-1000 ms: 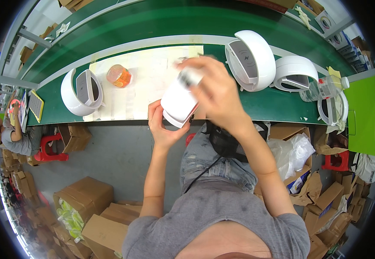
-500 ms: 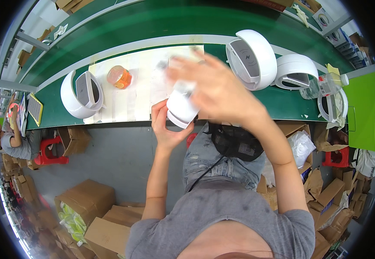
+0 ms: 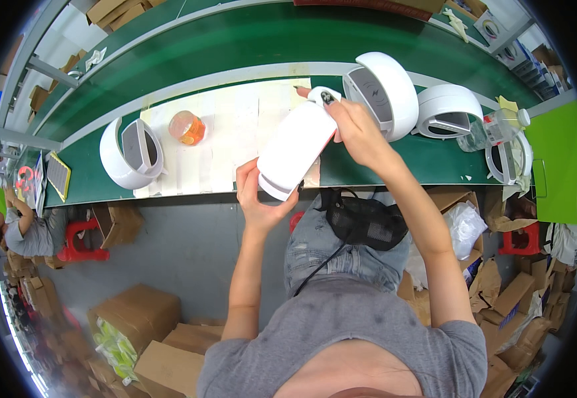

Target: The recorder is cleaning and inspecting circular desk clock or lamp components on an assembly line.

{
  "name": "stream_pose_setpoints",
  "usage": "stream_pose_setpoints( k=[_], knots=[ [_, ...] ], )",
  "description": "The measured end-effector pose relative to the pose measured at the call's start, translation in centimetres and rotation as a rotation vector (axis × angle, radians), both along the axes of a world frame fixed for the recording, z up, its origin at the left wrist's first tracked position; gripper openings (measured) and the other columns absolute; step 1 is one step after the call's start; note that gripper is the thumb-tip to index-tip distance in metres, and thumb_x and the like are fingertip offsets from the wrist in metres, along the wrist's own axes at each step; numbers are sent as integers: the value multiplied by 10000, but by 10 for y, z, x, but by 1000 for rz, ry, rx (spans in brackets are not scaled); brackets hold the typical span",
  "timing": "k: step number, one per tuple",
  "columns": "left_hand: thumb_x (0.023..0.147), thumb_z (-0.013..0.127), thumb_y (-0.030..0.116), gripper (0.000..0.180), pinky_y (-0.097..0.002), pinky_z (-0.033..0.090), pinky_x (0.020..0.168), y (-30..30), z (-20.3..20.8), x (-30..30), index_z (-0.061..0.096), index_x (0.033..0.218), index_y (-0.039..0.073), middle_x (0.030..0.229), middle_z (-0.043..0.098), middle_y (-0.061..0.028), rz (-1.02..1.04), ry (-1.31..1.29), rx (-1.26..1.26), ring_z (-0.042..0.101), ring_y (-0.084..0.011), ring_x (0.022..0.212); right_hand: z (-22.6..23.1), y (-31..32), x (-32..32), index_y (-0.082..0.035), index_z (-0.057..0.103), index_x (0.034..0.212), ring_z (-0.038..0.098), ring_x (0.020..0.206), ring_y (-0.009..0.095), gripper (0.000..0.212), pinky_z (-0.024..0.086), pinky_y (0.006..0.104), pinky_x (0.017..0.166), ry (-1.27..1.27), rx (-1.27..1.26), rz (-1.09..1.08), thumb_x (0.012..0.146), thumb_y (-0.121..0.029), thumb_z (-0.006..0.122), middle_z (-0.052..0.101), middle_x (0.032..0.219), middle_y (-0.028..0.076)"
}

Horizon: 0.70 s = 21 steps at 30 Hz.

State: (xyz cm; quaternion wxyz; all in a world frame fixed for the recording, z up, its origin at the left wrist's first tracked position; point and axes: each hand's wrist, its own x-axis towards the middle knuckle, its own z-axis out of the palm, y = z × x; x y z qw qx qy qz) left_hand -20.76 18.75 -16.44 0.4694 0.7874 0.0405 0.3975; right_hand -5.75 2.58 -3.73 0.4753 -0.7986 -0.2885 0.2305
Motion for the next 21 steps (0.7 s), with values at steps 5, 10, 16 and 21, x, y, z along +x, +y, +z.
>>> stream_pose_setpoints(
  k=[5,10,16,21],
  knots=[
    [545,846,153,636,-342,490,803,0,7,-2,602,1097,-47,1118,543,-150,-55,5,47,569,-273,1010,5,25,-49,-20,625,1201,558,1211,315,377,416,427,1064,-1021,254,276,888,-164,473,610,1257,150],
    [530,842,159,661,-363,456,866,2,-3,-3,597,1112,-34,1128,530,-136,-51,-4,23,548,-273,1016,3,24,-27,13,652,1096,633,1070,249,334,473,389,975,-1159,331,123,816,-145,564,669,1083,152],
    [521,791,95,609,-344,468,828,-1,0,-1,601,1081,-50,1108,524,-127,-7,8,-2,545,-257,1007,-30,0,-10,34,618,1149,608,791,178,425,461,325,728,152,356,-213,996,-233,325,655,865,166],
    [532,800,101,610,-343,471,823,-8,-1,0,599,1088,-48,1111,515,-131,-17,43,40,545,-251,1011,-6,21,-39,-10,663,1158,600,1115,250,390,445,389,999,-992,385,208,874,-209,483,669,1130,78]
  ],
)
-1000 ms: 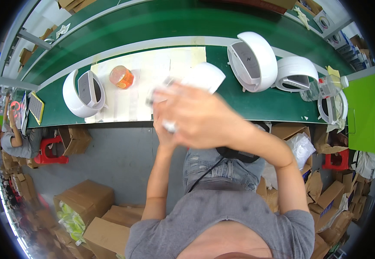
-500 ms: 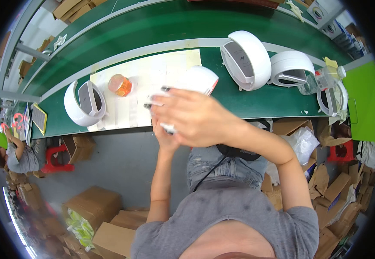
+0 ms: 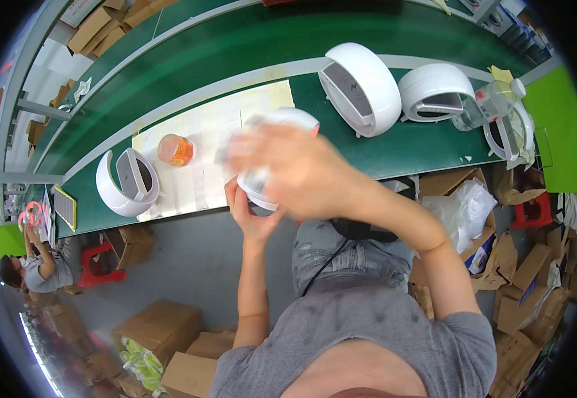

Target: The recorder is cleaning and inspecting circular desk clock or lamp components on an assembly line.

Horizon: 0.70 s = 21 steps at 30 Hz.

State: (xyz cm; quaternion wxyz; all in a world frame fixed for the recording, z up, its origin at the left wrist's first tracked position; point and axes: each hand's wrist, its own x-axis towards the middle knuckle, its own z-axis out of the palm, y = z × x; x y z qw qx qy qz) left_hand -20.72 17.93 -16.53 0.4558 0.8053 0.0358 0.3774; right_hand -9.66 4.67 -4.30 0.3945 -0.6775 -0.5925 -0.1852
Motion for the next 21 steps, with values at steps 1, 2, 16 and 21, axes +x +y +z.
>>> stream_pose_setpoints(
  k=[1,2,16,21],
  knots=[
    [531,807,106,619,-349,467,830,-7,4,0,596,1092,-48,1114,512,-130,30,5,-326,544,-254,1013,10,6,-14,-18,669,1142,558,1223,277,381,394,440,1087,-50,-125,133,851,-208,514,656,1189,78],
    [531,814,112,628,-354,463,838,-11,6,0,593,1096,-49,1118,509,-129,61,9,-652,542,-258,1015,5,12,-16,-30,669,1121,581,1188,265,368,406,458,1073,-104,-79,122,848,-224,517,662,1173,86],
    [805,647,81,419,-288,397,948,22,3,20,516,1181,-50,1132,534,-103,-6,-22,-703,536,-156,1033,-79,-5,13,-15,631,1236,567,1018,233,332,467,369,795,546,366,-537,940,-19,480,579,1100,122],
    [888,616,73,289,-262,417,888,28,4,26,529,1145,-26,1049,599,-75,-39,13,-843,550,-114,969,-61,12,20,-12,647,1176,598,880,235,362,497,325,763,518,313,-573,833,87,592,563,1043,133]
  ],
)
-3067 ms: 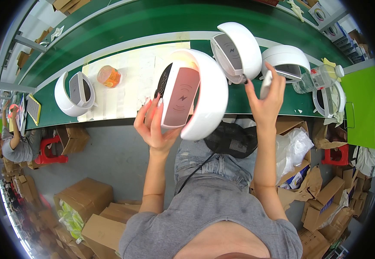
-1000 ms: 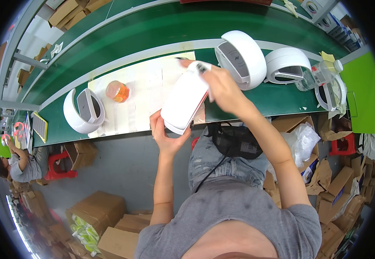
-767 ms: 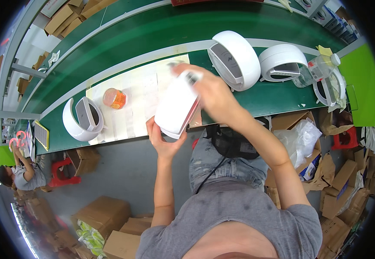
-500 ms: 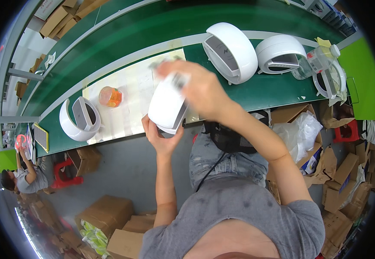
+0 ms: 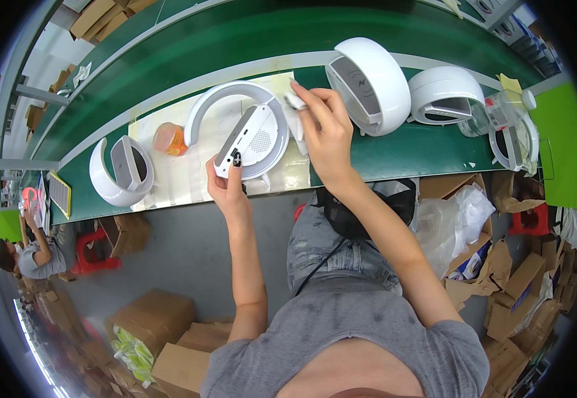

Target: The recorder is cleaning and inspecting circular desk clock or lamp components on an assembly line.

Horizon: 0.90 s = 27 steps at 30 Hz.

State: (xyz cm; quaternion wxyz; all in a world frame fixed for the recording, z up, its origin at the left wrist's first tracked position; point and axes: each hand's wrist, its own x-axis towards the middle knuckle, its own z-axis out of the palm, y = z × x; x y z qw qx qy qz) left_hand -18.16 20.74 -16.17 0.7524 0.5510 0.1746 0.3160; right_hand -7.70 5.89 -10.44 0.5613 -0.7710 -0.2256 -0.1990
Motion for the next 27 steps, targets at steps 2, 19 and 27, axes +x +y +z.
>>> stream_pose_setpoints(
  k=[2,19,27],
  knots=[
    [898,613,71,272,-254,417,877,-1,1,1,528,1139,-24,1038,598,-65,-2,18,-1,546,-103,958,3,18,0,-13,673,1100,612,879,224,310,508,331,767,-115,162,27,812,83,606,598,951,110],
    [932,602,157,323,-227,409,808,0,-6,-7,475,1195,18,1041,542,-30,-3,20,-68,498,-69,927,-20,26,-24,18,665,1123,557,1233,320,324,460,442,1013,-401,-265,403,806,-7,600,637,1234,145],
    [924,601,144,345,-269,398,899,3,-14,-7,462,1207,5,1112,485,-46,-7,3,17,483,-108,1015,-15,17,-12,15,630,1190,548,1243,314,393,444,449,1041,-449,-368,450,798,-11,605,613,1272,148]
  ],
)
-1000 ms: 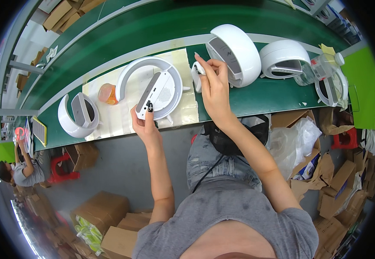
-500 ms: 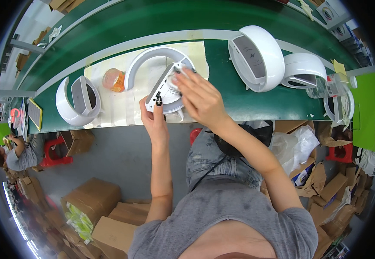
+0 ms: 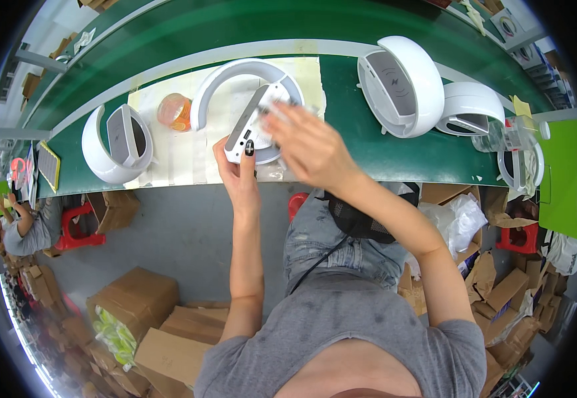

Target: The recorder is cleaning and inspecting circular desk clock or lamp components on an assembly line.

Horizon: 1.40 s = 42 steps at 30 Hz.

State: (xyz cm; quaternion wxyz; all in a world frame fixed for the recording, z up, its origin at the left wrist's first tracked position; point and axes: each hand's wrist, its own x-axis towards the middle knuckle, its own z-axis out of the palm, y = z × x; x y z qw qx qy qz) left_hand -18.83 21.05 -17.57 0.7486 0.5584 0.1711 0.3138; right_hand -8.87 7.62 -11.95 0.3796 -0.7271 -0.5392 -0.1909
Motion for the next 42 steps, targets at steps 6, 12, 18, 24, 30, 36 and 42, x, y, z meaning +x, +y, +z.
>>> stream_pose_setpoints(
  k=[6,12,18,24,30,36,42],
  knots=[
    [926,617,232,423,-286,381,934,4,-7,-2,450,1236,-2,1174,439,-58,-39,-12,-16,462,-131,1078,-4,5,-5,6,617,1216,548,1245,304,408,439,443,1047,-13,24,47,809,-11,597,613,1277,135],
    [958,563,336,464,-314,377,991,2,-2,1,451,1268,9,1221,475,-78,-72,-79,-94,494,-164,1122,-8,14,-4,-3,636,1195,530,1267,283,389,438,424,1057,66,71,37,808,-22,608,599,1301,126],
    [1007,469,336,425,-335,471,926,3,13,5,462,1262,-4,1208,558,-108,-71,35,-235,562,-176,1102,-17,-1,-11,-12,657,1161,555,1238,263,378,458,407,1045,32,-24,182,784,-42,636,607,1288,116],
    [1010,439,314,432,-369,501,895,1,29,13,482,1238,-50,1195,590,-142,-26,37,-290,605,-221,1086,-5,-29,11,40,663,1113,577,1210,314,303,479,417,1011,125,33,38,819,-9,609,639,1234,148],
    [1000,414,324,487,-393,445,1004,-6,52,6,461,1317,-42,1307,561,-157,-10,23,-533,573,-249,1178,47,-39,27,87,659,1111,576,1224,301,289,488,342,968,607,324,213,859,24,534,658,1212,171],
    [972,458,367,462,-404,526,868,-15,65,-5,514,1291,38,1221,614,-113,-279,23,-719,613,-231,1105,66,-38,29,73,645,1163,549,1246,348,346,462,378,1011,497,400,160,859,-12,503,647,1216,197],
    [963,472,404,422,-391,625,679,-21,70,-8,557,1229,88,1139,651,-75,-432,-52,-972,675,-232,978,68,-54,16,75,675,1058,557,1236,361,296,367,512,1090,180,369,171,794,27,549,670,1182,166]
  ],
)
